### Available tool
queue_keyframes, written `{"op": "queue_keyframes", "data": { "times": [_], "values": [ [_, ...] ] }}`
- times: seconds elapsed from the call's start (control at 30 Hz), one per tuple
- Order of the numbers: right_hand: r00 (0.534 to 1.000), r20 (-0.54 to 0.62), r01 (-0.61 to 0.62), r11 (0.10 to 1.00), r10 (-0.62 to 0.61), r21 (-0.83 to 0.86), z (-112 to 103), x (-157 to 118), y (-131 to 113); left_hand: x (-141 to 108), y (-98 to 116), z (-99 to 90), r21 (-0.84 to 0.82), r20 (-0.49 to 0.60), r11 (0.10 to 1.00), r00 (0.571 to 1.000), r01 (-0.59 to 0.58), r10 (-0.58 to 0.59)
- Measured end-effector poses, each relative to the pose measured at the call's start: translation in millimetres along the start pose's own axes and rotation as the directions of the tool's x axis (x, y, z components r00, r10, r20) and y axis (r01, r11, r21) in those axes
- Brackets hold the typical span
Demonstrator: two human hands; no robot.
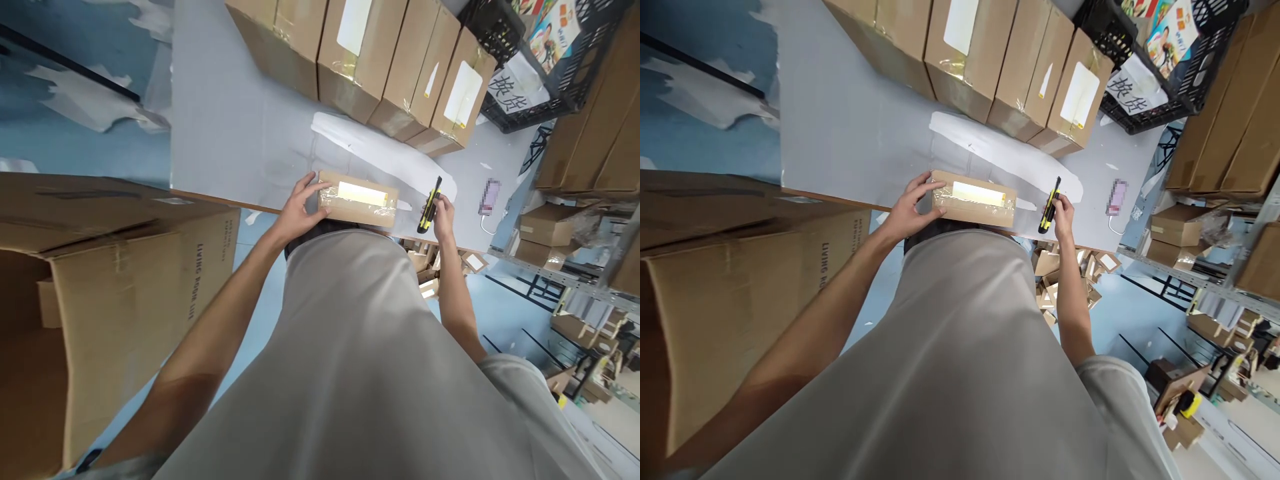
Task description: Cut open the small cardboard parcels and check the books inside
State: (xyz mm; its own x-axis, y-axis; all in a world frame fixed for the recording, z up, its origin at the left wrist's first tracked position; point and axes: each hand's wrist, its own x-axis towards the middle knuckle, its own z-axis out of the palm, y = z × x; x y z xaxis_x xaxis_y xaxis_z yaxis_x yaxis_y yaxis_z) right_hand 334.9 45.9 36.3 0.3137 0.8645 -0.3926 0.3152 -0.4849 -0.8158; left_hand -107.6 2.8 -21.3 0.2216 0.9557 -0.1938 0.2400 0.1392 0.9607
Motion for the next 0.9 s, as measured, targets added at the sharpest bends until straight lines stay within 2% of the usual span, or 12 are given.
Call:
{"op": "queue_keyframes", "data": {
  "times": [0.07,0.13,0.23,0.3,0.37,0.43,0.53,0.63,0.73,0.9],
  "values": [
    [0.992,0.125,0.031,0.999,-0.027,-0.03,14,-9,-26,1,-3,-4.0,-0.036,0.058,0.999,0.998,0.001,0.002],
    [0.964,0.258,0.102,0.989,-0.071,-0.107,34,-22,-53,3,-4,-7.5,-0.062,0.102,0.998,0.995,-0.008,0.015],
    [0.872,0.469,0.288,0.921,-0.139,-0.263,69,-45,-90,7,-6,-10.0,-0.092,0.135,0.995,0.99,-0.026,0.038],
    [0.77,0.617,0.476,0.789,-0.162,-0.388,93,-59,-111,8,-7,-9.5,-0.105,0.148,0.994,0.988,-0.029,0.045],
    [0.669,0.732,0.64,0.598,-0.126,-0.483,116,-69,-128,9,-8,-7.8,-0.113,0.155,0.993,0.987,-0.025,0.042],
    [0.611,0.79,0.73,0.418,-0.044,-0.541,137,-75,-142,8,-10,-5.9,-0.125,0.157,0.992,0.987,-0.025,0.045],
    [0.601,0.796,0.765,0.236,0.073,-0.599,161,-80,-156,7,-12,-3.9,-0.143,0.161,0.989,0.986,-0.028,0.051],
    [0.623,0.767,0.756,0.133,0.151,-0.641,175,-82,-166,7,-12,-2.8,-0.17,0.176,0.985,0.983,-0.016,0.046],
    [0.637,0.749,0.748,0.091,0.184,-0.658,179,-83,-170,7,-10,-1.6,-0.208,0.189,0.978,0.981,-0.007,0.047],
    [0.641,0.747,0.746,0.083,0.177,-0.66,177,-85,-171,8,-9,0.5,-0.249,0.196,0.968,0.98,0.009,0.042]
  ]
}}
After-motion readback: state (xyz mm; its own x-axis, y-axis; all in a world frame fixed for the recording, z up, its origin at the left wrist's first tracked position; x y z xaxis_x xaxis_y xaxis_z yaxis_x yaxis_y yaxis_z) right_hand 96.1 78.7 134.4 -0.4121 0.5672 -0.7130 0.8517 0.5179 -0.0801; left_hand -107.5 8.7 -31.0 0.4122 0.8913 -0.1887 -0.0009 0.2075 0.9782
